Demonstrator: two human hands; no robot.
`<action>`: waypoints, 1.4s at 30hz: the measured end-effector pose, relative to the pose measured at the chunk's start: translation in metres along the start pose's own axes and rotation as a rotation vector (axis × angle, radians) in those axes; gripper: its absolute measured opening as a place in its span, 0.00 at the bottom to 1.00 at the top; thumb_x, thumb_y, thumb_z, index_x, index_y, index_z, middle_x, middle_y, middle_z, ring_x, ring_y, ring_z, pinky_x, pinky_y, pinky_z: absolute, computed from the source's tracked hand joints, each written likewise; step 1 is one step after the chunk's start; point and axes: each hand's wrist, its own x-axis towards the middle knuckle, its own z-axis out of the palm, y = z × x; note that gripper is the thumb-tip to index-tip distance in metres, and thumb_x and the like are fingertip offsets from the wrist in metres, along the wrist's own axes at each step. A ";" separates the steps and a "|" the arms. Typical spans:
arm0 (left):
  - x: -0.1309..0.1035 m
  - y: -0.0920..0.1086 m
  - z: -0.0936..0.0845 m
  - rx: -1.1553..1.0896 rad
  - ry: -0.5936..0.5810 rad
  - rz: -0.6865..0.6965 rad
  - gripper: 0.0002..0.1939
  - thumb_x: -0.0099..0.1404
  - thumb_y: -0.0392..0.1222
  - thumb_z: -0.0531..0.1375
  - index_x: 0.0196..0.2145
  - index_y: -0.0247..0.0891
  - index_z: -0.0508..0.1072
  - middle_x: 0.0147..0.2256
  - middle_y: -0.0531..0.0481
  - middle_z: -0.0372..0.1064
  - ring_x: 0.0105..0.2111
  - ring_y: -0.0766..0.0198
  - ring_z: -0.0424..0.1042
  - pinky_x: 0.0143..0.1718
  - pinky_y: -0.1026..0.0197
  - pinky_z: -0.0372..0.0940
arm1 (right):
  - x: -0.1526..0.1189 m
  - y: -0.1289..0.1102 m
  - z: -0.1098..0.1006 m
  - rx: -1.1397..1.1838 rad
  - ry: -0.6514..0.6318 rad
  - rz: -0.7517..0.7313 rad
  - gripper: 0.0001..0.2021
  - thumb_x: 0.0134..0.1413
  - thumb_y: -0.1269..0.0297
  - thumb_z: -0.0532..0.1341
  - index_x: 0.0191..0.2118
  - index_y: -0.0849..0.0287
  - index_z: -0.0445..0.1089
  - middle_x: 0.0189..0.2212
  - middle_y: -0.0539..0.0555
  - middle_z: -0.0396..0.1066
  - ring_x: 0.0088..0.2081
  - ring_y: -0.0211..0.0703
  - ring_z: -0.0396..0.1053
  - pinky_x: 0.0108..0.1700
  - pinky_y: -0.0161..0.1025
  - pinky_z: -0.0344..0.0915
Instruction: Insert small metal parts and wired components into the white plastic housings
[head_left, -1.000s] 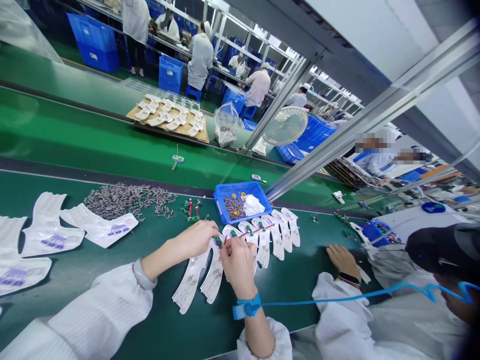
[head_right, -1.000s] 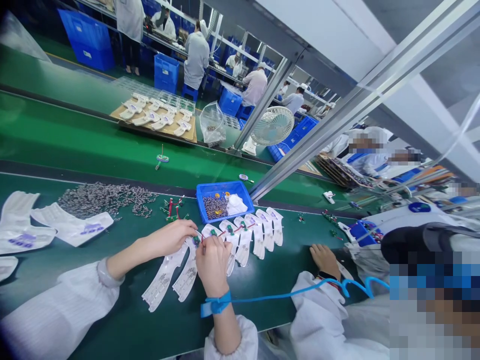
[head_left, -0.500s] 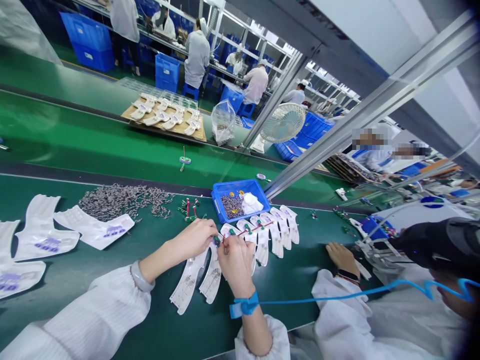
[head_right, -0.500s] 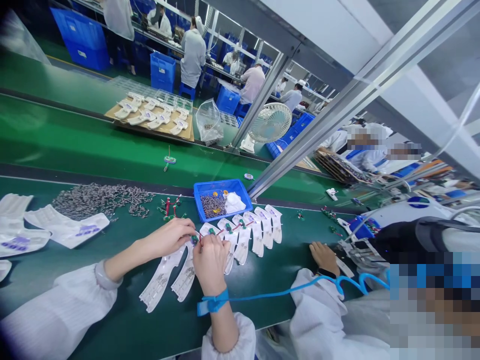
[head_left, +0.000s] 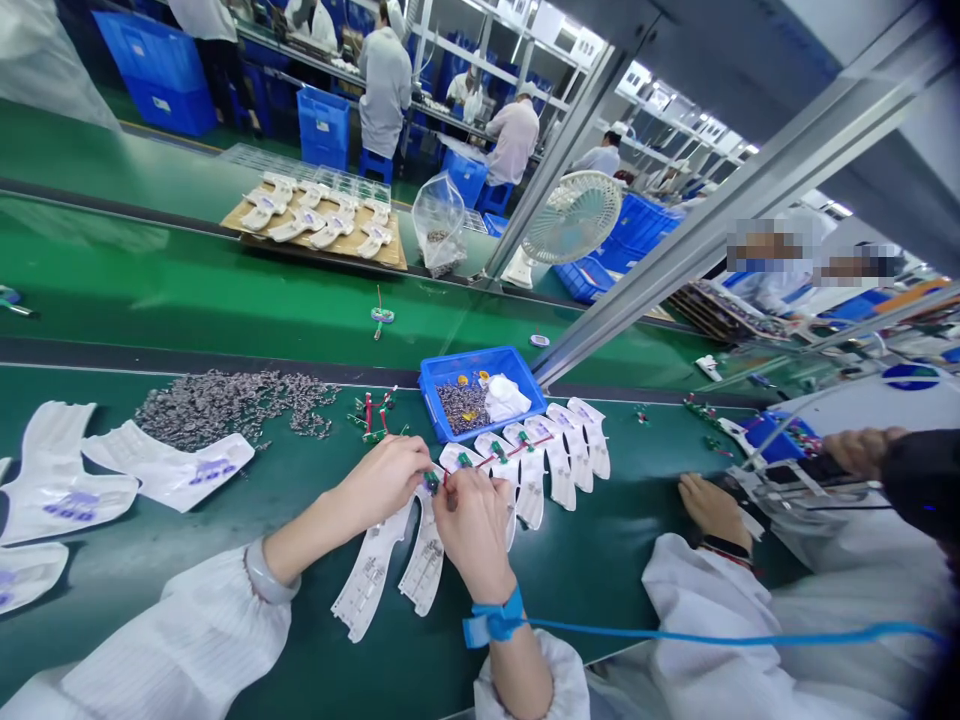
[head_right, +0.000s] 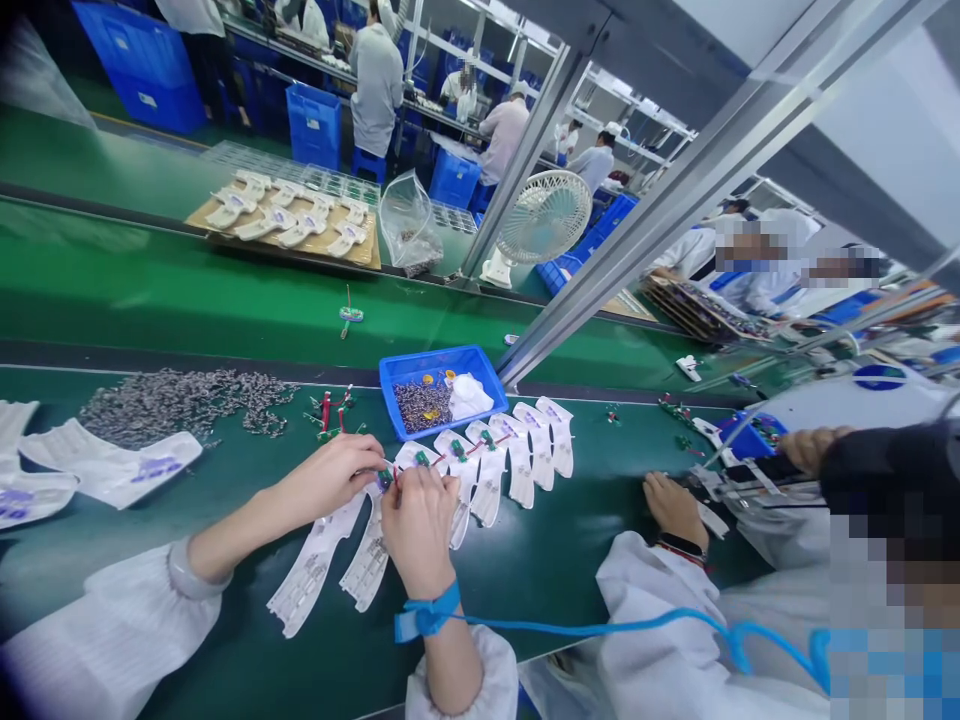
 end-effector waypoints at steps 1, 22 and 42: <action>0.000 0.000 0.000 -0.005 0.003 -0.001 0.12 0.65 0.27 0.56 0.35 0.36 0.79 0.42 0.45 0.73 0.42 0.55 0.73 0.47 0.51 0.65 | 0.000 0.000 -0.001 0.002 -0.001 -0.007 0.09 0.53 0.76 0.56 0.24 0.58 0.61 0.24 0.50 0.67 0.31 0.42 0.64 0.38 0.40 0.48; 0.001 -0.004 0.002 -0.026 0.001 0.053 0.13 0.67 0.29 0.55 0.30 0.36 0.78 0.41 0.45 0.71 0.40 0.56 0.71 0.43 0.53 0.65 | -0.001 0.002 -0.003 0.059 -0.005 -0.022 0.10 0.56 0.76 0.56 0.25 0.58 0.61 0.24 0.50 0.66 0.31 0.42 0.63 0.38 0.41 0.48; -0.001 -0.006 0.004 0.001 0.017 0.096 0.16 0.68 0.29 0.52 0.30 0.36 0.77 0.41 0.44 0.69 0.39 0.56 0.70 0.42 0.54 0.65 | 0.001 0.001 0.001 0.018 0.012 0.002 0.10 0.52 0.76 0.56 0.24 0.57 0.59 0.22 0.49 0.66 0.29 0.42 0.65 0.38 0.41 0.48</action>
